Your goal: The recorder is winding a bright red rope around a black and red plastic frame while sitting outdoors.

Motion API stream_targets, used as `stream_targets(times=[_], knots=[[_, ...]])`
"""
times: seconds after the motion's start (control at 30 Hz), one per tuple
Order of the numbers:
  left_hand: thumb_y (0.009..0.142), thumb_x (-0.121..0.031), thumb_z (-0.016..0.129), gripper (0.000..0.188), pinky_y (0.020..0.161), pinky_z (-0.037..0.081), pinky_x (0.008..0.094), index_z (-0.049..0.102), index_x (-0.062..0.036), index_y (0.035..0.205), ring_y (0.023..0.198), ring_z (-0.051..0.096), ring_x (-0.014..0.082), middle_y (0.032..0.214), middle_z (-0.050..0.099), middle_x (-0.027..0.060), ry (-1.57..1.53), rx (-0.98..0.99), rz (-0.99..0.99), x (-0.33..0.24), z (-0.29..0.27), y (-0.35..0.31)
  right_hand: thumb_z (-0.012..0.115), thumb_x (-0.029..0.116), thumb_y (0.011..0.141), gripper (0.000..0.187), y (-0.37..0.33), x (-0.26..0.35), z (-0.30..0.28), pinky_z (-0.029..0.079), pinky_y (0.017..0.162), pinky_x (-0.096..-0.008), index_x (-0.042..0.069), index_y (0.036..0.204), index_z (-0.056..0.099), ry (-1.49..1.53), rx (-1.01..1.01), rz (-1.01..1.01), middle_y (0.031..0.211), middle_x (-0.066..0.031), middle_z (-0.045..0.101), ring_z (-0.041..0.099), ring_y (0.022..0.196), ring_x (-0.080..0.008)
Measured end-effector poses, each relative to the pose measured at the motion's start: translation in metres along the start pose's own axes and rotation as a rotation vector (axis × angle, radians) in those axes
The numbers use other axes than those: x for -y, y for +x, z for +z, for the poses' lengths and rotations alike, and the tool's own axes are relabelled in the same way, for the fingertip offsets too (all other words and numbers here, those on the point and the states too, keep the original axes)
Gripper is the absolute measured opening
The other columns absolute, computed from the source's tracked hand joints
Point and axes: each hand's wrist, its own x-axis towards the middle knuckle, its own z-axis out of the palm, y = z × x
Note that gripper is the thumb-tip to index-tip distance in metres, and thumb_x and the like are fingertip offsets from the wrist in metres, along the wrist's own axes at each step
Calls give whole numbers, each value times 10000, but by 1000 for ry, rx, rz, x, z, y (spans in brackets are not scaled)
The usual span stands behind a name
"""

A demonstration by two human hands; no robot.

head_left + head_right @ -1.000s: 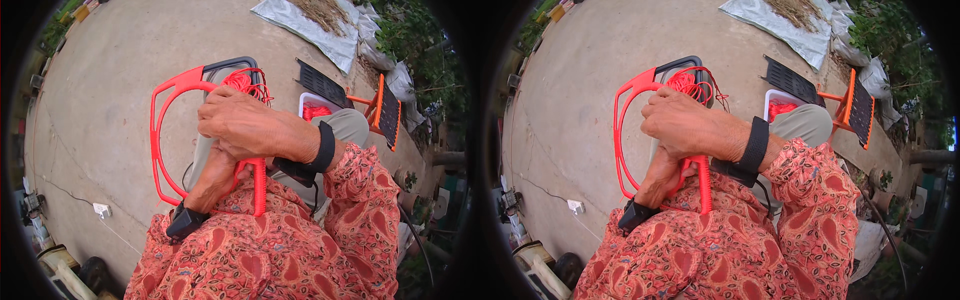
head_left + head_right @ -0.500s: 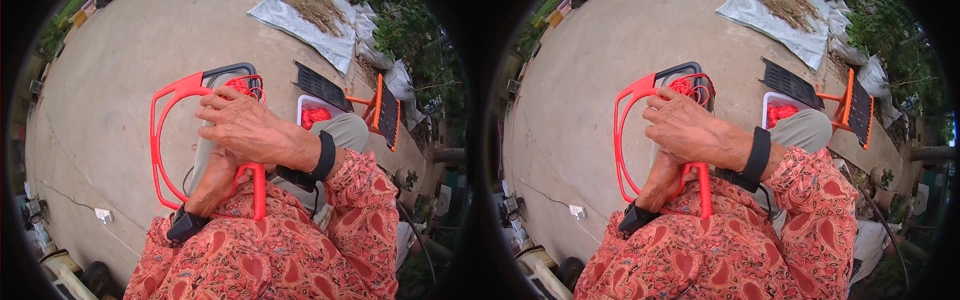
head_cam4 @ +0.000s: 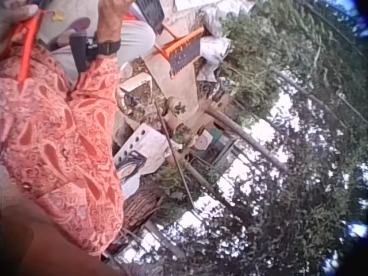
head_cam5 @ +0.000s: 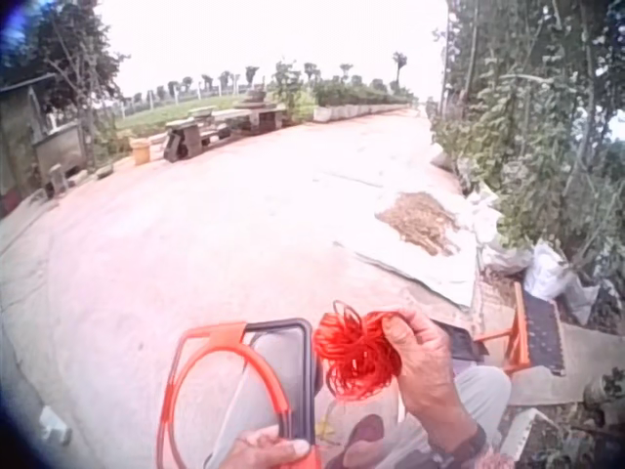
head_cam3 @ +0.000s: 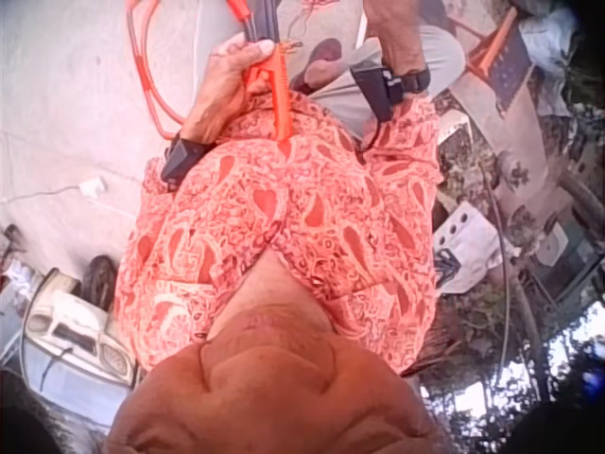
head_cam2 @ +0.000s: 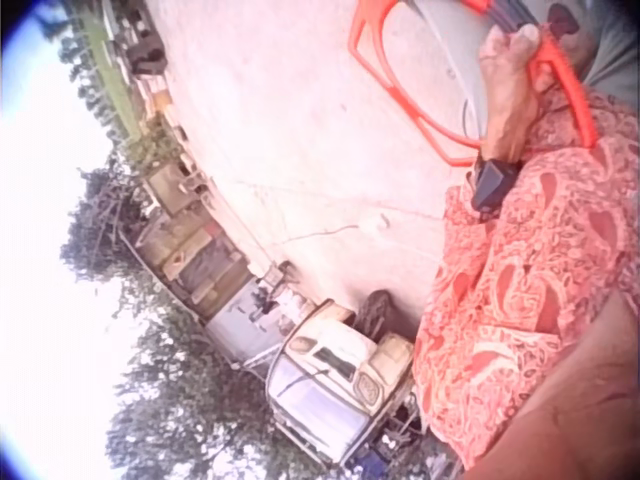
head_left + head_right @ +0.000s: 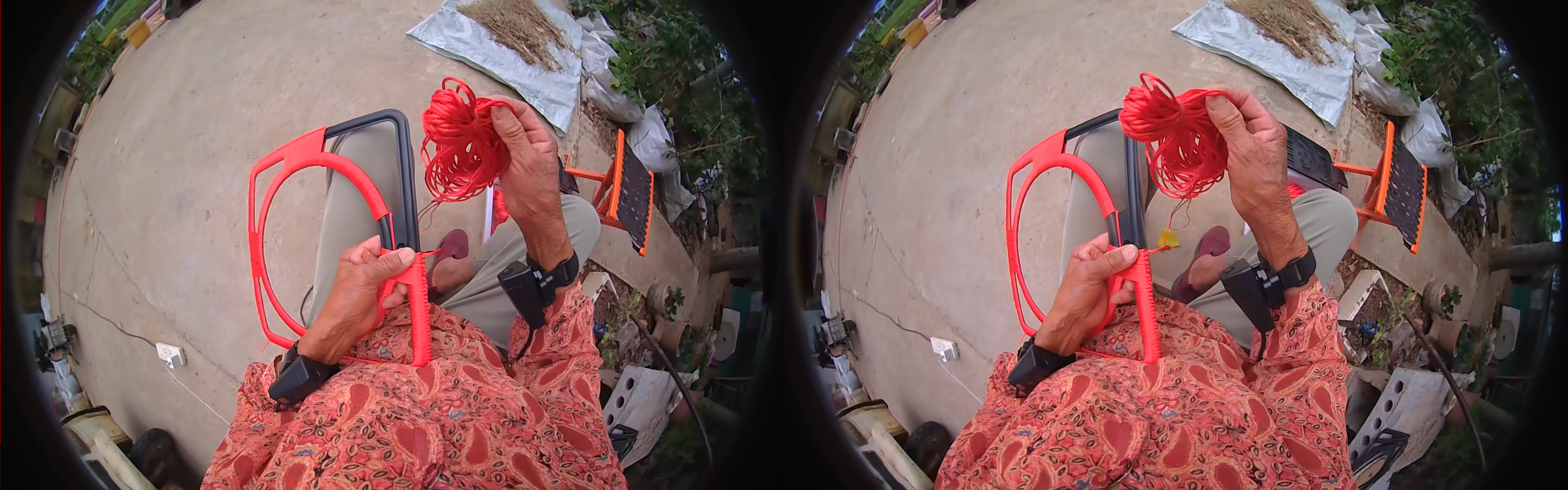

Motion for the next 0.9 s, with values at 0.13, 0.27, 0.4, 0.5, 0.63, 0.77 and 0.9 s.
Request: stream_targets(times=[0.13,0.27,0.4,0.5,0.63,0.77,0.9], knots=[[881,-100,648,168,386,335,203,567,0,988,496,504,92,735,610,59,10,-9,54,-1,1,-4,562,150,962,192,-8,-44,-44,562,769,-267,-8,1070,579,348,-216,85,984,-92,677,668,847,-148],[873,-111,662,192,388,336,203,565,-2,998,495,504,91,739,611,58,34,10,68,-5,8,-12,584,154,950,184,-28,-65,-14,542,717,-235,-6,1037,606,124,-102,248,903,-62,678,645,798,-100],[870,-122,670,208,388,337,201,568,-6,1010,492,503,90,741,611,54,53,39,74,-6,9,-13,596,159,942,176,-38,-57,40,507,664,-212,-2,1001,636,22,58,289,829,-19,654,605,732,-65],[881,-113,654,183,388,342,202,570,-1,999,482,500,86,728,616,54,40,-8,80,-4,1,-9,601,175,937,194,-40,-54,53,483,640,-219,-2,1001,649,-66,226,361,805,6,625,585,709,-66],[891,-106,637,152,383,351,199,578,0,982,487,513,83,723,621,52,-25,-62,54,-4,-9,-2,591,199,938,236,-41,-69,42,471,701,-242,-6,1034,659,-117,410,257,861,-24,598,573,798,-79],[896,-103,627,155,383,362,197,584,7,998,490,517,83,749,628,55,-46,-49,36,-4,-8,1,581,200,941,229,-55,-54,11,458,691,-227,2,1010,675,-385,151,-2,863,-32,596,556,766,-76],[898,-100,624,160,384,363,196,585,10,1007,487,516,82,754,635,59,-43,-59,20,-2,-11,2,576,216,949,240,-90,-23,-10,423,612,-217,29,1070,665,-180,367,661,816,-31,582,511,681,-53]])
